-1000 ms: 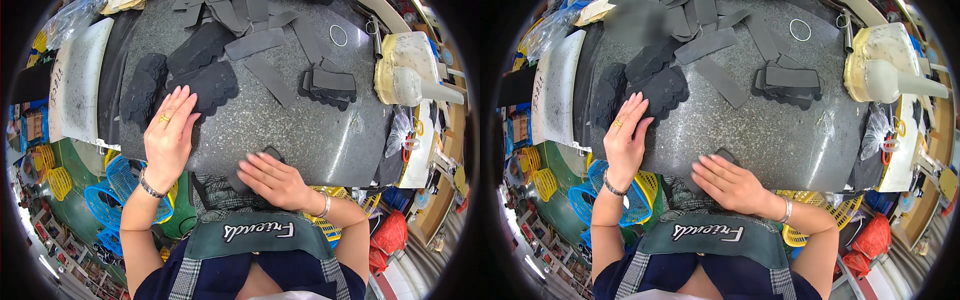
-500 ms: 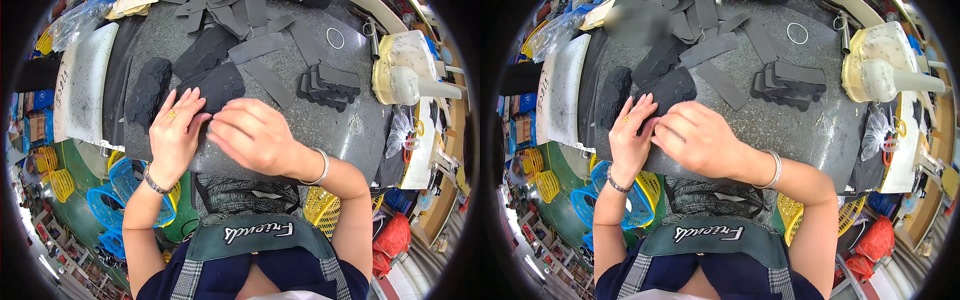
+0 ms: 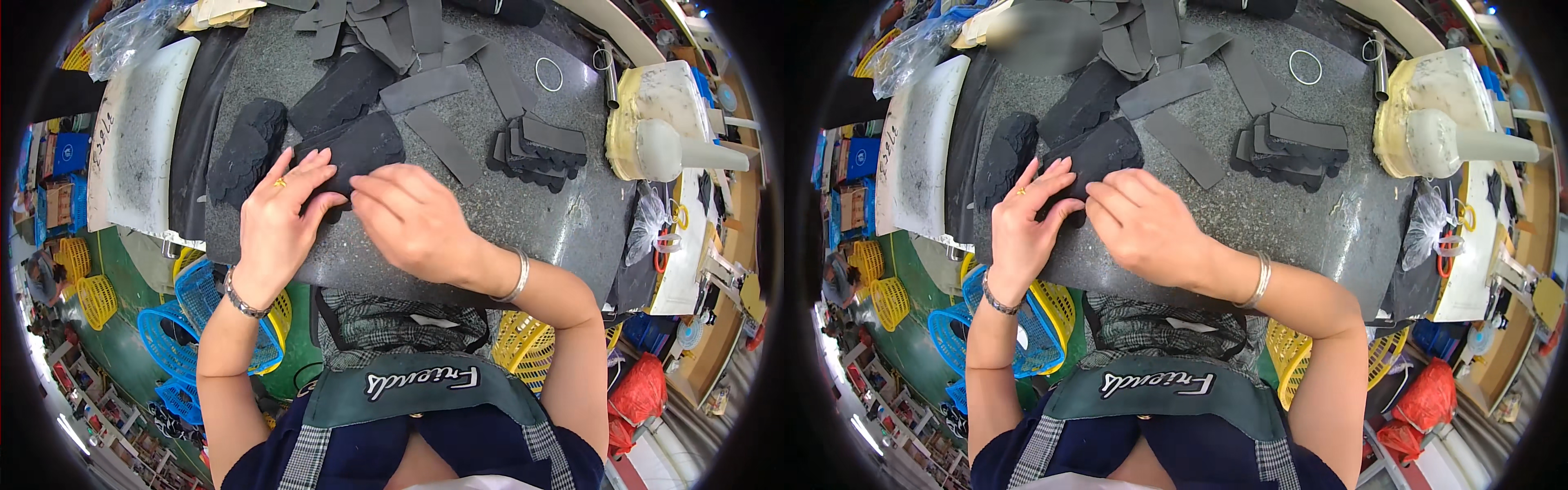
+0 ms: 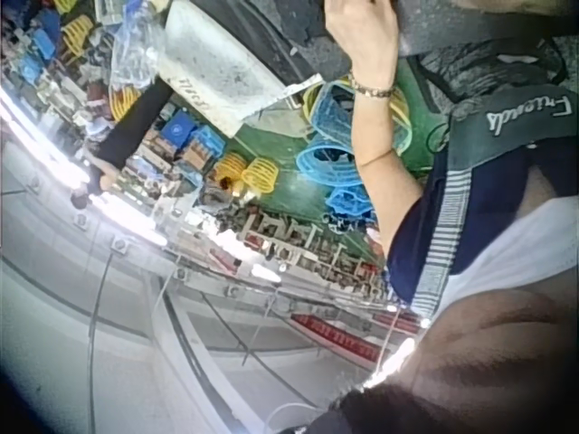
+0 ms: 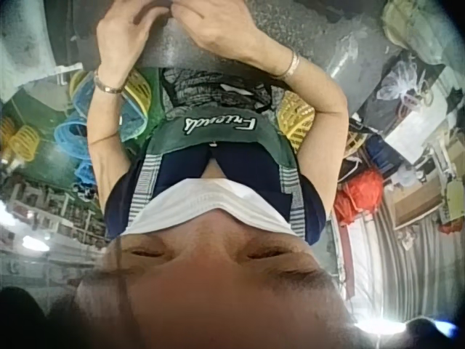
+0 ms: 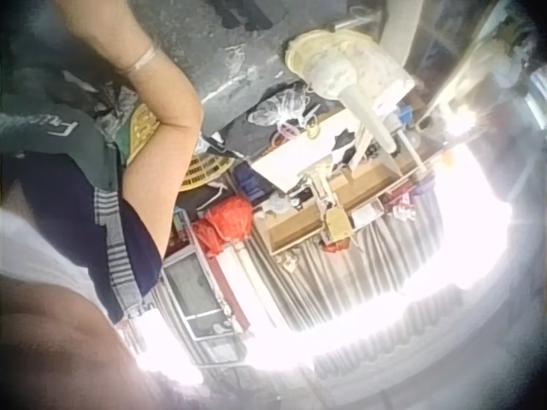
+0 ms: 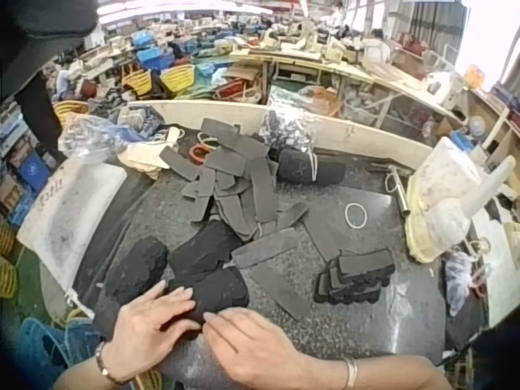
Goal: The person applies adhesive to leather pieces with an applicator, sorts material components in plastic baskets, wipes down the work surface, and presses lining strips onto scalloped leather cutouts by hand.
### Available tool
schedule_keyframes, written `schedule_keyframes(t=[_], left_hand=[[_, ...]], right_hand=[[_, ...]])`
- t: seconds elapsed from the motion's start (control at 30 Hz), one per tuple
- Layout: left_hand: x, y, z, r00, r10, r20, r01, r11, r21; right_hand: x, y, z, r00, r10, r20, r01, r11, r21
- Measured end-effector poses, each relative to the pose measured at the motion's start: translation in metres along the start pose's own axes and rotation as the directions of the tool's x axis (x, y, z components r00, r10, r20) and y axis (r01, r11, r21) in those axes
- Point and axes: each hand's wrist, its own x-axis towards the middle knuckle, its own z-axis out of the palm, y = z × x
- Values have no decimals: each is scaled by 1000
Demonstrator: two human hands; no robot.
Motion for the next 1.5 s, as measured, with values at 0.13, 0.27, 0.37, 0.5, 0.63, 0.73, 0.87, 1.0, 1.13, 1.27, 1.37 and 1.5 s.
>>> schedule_keyframes(t=[0.13,0.27,0.37,0.5,0.63,0.73,0.87,1.0,1.13,1.27,1.37,1.5], left_hand=[[-3,-3,12,985,116,-125,-108,992,71],[2,0,10,981,151,-120,-135,981,137],[1,4,7,990,127,-65,-118,984,130],[0,1,7,977,192,-97,-178,975,134],[5,4,5,986,134,-96,-123,986,112],[9,0,-1,996,17,-93,-18,1000,-8],[14,-12,-17,803,-394,-447,229,897,-378],[-20,39,-28,956,262,-135,-208,924,320],[-51,39,28,926,347,147,-349,937,-14],[-40,48,21,971,228,67,-214,962,-168],[-39,49,11,988,21,153,53,885,-462],[-44,80,28,967,-59,248,234,592,-771]], right_hand=[[6,7,-14,987,106,-123,-99,993,64],[8,2,-14,990,76,-120,-58,987,148],[9,6,-12,986,114,-120,-92,981,172],[6,8,-13,981,143,-132,-118,976,183],[3,2,-6,992,114,-62,-101,977,188],[7,-4,0,991,34,133,-24,996,-81],[-4,1,-2,980,25,196,11,983,-182],[-6,22,-26,971,164,175,-177,982,59],[-21,34,-58,930,339,145,-277,902,-333],[-37,31,-77,935,355,-9,-345,902,-259],[-38,-1,-94,857,514,-49,-515,857,-23],[-41,-55,-77,936,318,149,-350,886,305]])
